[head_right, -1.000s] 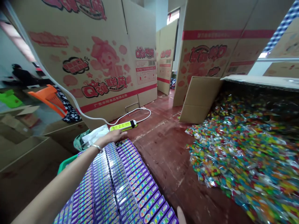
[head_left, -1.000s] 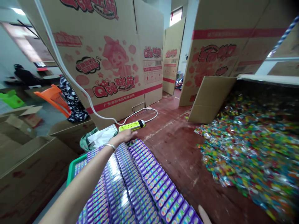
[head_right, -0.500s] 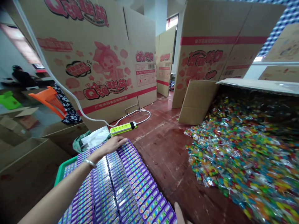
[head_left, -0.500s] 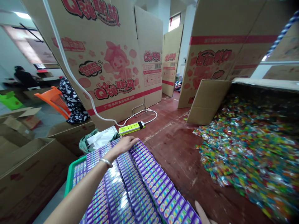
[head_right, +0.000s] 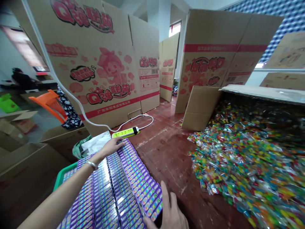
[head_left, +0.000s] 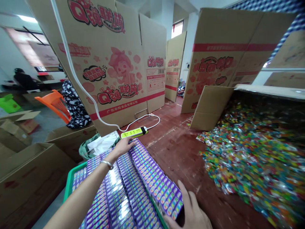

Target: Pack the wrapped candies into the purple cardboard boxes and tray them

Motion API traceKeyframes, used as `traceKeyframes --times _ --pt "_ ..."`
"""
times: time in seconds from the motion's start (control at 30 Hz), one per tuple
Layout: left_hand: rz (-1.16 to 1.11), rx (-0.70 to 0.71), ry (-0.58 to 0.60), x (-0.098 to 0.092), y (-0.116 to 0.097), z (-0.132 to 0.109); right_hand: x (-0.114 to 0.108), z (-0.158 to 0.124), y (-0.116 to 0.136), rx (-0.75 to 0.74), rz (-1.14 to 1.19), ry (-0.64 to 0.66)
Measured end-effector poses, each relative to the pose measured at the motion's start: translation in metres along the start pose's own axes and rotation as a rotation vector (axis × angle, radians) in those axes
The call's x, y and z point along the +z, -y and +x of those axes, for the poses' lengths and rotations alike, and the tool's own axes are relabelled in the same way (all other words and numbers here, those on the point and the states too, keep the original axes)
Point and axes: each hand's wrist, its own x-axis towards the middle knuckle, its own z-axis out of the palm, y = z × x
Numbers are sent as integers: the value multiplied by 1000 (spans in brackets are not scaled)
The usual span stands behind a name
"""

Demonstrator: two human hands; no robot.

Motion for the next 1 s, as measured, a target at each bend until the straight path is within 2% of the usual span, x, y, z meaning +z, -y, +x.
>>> traceKeyframes --times 0.23,0.47,0.77,1.0 --pt "73 -27 -67 -12 18 26 9 36 26 24 27 87" --pt "107 7 -148 -7 27 31 11 39 30 37 35 147" --pt "33 110 -55 -16 38 41 2 44 36 128 24 243" --pt "31 42 -178 -5 42 31 -8 49 37 132 58 350"
